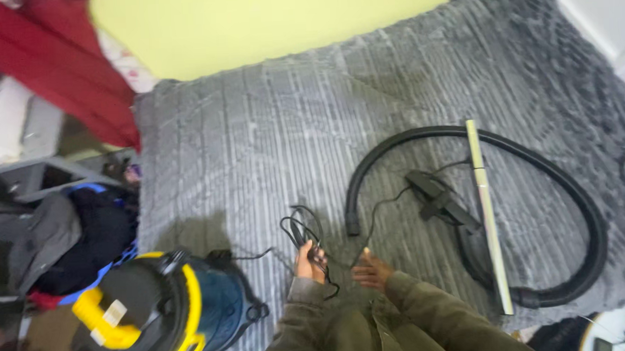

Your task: The person assembles a vacuum cleaner by connecting the nozzle, extension tubes, and hose together, then plugging it into a power strip.

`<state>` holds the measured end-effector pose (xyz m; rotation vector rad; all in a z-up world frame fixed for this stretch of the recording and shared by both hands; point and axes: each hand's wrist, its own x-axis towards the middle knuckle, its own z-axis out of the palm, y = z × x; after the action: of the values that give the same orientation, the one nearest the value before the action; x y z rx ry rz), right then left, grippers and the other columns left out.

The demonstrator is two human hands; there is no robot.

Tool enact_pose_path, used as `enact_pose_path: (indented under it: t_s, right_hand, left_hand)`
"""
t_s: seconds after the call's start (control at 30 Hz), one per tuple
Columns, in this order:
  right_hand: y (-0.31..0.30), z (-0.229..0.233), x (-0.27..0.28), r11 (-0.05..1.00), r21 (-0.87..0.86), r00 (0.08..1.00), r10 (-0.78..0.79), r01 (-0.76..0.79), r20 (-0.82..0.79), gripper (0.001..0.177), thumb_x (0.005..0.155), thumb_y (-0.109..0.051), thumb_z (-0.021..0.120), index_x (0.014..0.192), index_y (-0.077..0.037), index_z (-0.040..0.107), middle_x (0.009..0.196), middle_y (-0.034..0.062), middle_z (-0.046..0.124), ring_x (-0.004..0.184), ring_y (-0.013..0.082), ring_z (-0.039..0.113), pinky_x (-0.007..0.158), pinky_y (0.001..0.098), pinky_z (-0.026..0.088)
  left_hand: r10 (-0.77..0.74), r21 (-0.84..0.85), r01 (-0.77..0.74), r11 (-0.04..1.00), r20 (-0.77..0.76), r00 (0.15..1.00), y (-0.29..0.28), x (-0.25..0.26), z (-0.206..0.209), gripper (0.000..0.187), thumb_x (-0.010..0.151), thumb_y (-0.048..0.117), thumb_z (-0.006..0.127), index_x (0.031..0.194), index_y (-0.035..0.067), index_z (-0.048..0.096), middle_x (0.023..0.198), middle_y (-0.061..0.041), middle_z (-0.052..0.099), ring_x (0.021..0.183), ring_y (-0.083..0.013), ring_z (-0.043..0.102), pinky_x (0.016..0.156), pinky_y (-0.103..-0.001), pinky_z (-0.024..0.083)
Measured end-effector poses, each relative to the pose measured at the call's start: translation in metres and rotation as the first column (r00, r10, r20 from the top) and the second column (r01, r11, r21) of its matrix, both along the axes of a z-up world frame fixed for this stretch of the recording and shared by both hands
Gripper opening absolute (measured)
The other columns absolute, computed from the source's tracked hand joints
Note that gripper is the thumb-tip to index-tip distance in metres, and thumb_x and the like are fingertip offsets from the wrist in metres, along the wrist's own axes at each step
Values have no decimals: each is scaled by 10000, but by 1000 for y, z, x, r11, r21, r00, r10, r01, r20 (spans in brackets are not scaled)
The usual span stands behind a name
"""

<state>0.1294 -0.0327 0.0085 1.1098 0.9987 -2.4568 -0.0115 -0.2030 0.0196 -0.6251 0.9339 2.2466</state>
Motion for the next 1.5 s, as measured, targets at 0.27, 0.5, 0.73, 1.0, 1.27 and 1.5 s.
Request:
enact_pose_path:
  t_s: [0.27, 0.5, 0.73, 1.0, 1.27, 1.5]
  right_hand:
    - [49, 32, -77, 693, -704, 743, -552, 156, -378, 519, 1009, -502, 645, 1222, -30, 602, 876, 67, 706, 906, 281, 707, 929, 471, 558]
    - [91, 37, -63, 803, -474, 725, -562, 362, -399, 305, 981, -415, 686, 939, -113, 697, 723, 40, 660, 740, 248, 657, 800, 456, 553]
    - [131, 41, 33, 617, -204, 617, -784, 760, -75, 255, 976, -345, 640, 838, -131, 631, 782, 67, 653, 776, 242, 646, 797, 421, 539]
    - [117, 64, -7, 729, 347, 755, -344, 589, -558, 241, 1054, -299, 575, 951, -85, 609, 873, 66, 628, 816, 192, 622, 784, 367, 528]
    - [-74, 146, -46, 392, 885, 389, 878, -251, -279, 336, 1145, -319, 509, 988, -29, 576, 866, 56, 617, 786, 144, 618, 710, 313, 514]
    - [-59, 168, -22, 438, 826, 438, 859, -355, -267, 389, 1102, -377, 536, 1094, -9, 663, 913, 97, 668, 837, 150, 630, 769, 338, 517]
  left_hand:
    - [164, 319, -86, 944, -228, 960, -82, -32, 57, 95, 897, 151, 659, 860, 181, 577, 713, -6, 572, 763, -217, 646, 961, -575, 563]
    - [167, 467, 108, 878, -509, 845, -146, -41, 145, 219, 1088, 166, 524, 875, 208, 497, 682, 58, 399, 473, -75, 311, 374, -262, 418]
    - [399, 677, 128, 725, -563, 724, -194, -67, 170, 416, 1226, 378, 439, 945, 101, 571, 601, -24, 472, 421, -163, 401, 467, -341, 394]
    - [-179, -413, -102, 905, -586, 791, -142, -52, 173, 579, 1076, 478, 518, 765, -7, 575, 646, -57, 494, 492, -118, 425, 404, -264, 298]
    - [-513, -451, 270, 851, -599, 615, -51, 6, 182, 470, 954, 478, 588, 966, 20, 692, 926, -129, 814, 822, -152, 713, 795, -281, 550]
    - [-313, -265, 183, 947, -623, 717, -66, 7, 162, 439, 1063, 347, 605, 830, -22, 555, 623, -64, 597, 562, -174, 624, 572, -328, 489]
